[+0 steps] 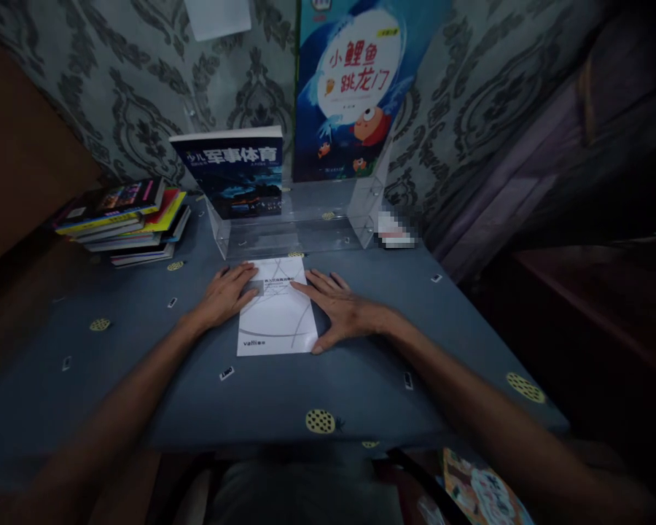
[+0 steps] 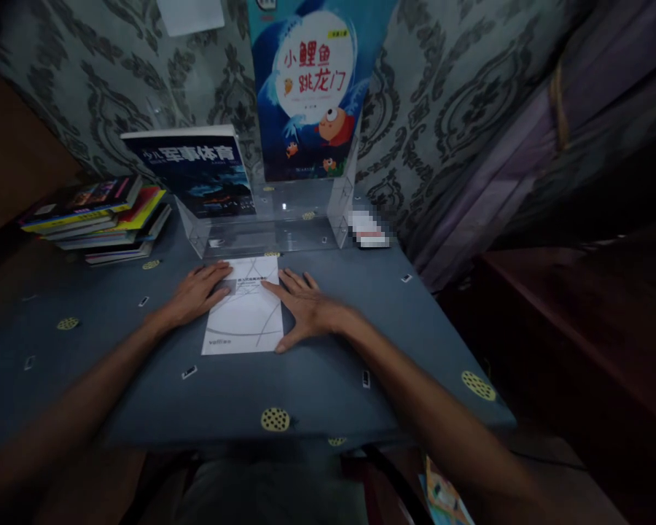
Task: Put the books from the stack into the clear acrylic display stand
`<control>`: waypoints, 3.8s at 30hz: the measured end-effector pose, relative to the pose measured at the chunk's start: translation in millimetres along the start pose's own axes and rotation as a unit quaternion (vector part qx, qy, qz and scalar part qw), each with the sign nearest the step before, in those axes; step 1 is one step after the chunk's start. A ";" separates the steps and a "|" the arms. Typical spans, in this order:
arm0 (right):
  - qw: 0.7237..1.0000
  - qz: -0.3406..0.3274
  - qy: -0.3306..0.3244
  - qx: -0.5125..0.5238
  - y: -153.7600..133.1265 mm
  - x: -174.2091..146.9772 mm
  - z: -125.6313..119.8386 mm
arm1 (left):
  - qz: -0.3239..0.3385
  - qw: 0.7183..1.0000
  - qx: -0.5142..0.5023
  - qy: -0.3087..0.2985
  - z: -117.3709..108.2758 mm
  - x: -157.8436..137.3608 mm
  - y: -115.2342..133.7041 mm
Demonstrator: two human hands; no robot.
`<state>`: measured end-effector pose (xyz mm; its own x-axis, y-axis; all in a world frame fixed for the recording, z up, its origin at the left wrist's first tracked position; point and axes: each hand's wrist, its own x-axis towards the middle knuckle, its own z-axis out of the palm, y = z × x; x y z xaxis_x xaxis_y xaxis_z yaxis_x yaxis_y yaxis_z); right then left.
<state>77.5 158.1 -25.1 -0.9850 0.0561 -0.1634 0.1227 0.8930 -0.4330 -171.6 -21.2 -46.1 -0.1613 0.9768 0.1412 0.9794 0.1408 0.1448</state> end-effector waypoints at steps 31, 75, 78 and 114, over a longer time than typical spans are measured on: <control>1.000 0.013 0.013 -0.021 5.5 -0.6 -4.7 | -0.319 0.904 0.217 0.185 -128.0 21.8 -118.5; 0.999 0.023 -0.016 0.017 -0.9 -1.1 -14.2 | -0.027 0.930 0.196 0.310 -73.6 -126.1 -86.0; 0.999 0.036 -0.026 0.016 -1.7 -0.4 -14.4 | -0.005 0.941 0.183 0.285 -67.8 -131.4 -74.5; 0.850 -0.049 0.239 0.467 -36.6 12.1 5.0 | -0.201 0.691 -0.650 0.244 -67.1 -17.1 64.0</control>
<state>61.7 123.8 -15.6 -0.9058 0.3760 0.1955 -0.1391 0.1720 -0.9752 -114.3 -39.8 26.5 -0.7205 0.6861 0.1011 -0.0424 -0.1891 0.9810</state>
